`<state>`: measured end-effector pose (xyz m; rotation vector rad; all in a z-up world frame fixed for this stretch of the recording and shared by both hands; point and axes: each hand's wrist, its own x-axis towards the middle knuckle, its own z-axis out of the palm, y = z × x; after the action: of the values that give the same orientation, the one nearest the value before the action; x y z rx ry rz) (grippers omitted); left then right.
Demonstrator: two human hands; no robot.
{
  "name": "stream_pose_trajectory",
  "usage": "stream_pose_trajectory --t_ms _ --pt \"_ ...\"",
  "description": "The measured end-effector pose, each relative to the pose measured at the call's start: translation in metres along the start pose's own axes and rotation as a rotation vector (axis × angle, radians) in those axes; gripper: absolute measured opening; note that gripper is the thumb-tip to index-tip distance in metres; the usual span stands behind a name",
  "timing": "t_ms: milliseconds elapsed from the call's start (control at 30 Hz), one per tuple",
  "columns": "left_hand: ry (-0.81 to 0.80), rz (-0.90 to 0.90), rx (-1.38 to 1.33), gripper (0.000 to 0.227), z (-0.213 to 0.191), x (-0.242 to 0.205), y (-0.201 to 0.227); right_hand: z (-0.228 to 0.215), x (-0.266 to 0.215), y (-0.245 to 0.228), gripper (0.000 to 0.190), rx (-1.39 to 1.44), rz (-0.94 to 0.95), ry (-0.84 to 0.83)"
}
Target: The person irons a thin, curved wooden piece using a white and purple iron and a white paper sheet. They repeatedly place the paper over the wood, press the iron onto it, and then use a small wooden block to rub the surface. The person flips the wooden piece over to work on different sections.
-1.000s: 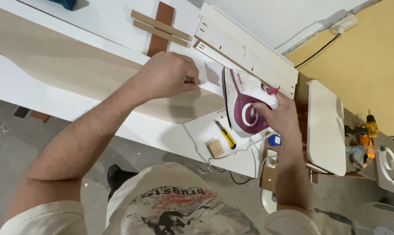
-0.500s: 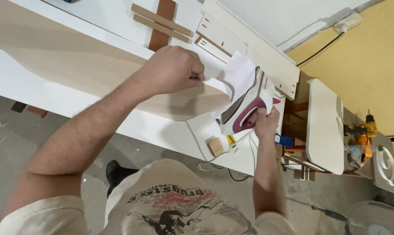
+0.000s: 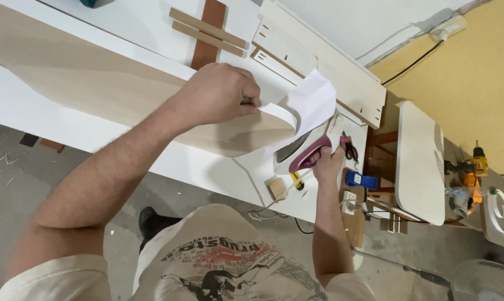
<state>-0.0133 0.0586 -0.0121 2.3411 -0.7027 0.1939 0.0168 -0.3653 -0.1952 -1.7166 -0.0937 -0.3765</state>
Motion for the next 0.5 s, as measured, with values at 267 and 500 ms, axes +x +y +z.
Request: stream_pose_trajectory --t_ms 267,500 --pt "-0.004 0.001 -0.007 0.004 0.002 0.001 -0.002 0.002 -0.004 -0.065 0.025 -0.286 -0.121 -0.127" --pt "-0.012 -0.015 -0.011 0.004 0.001 0.001 -0.001 -0.004 0.006 -0.096 0.018 -0.408 -0.104 -0.148"
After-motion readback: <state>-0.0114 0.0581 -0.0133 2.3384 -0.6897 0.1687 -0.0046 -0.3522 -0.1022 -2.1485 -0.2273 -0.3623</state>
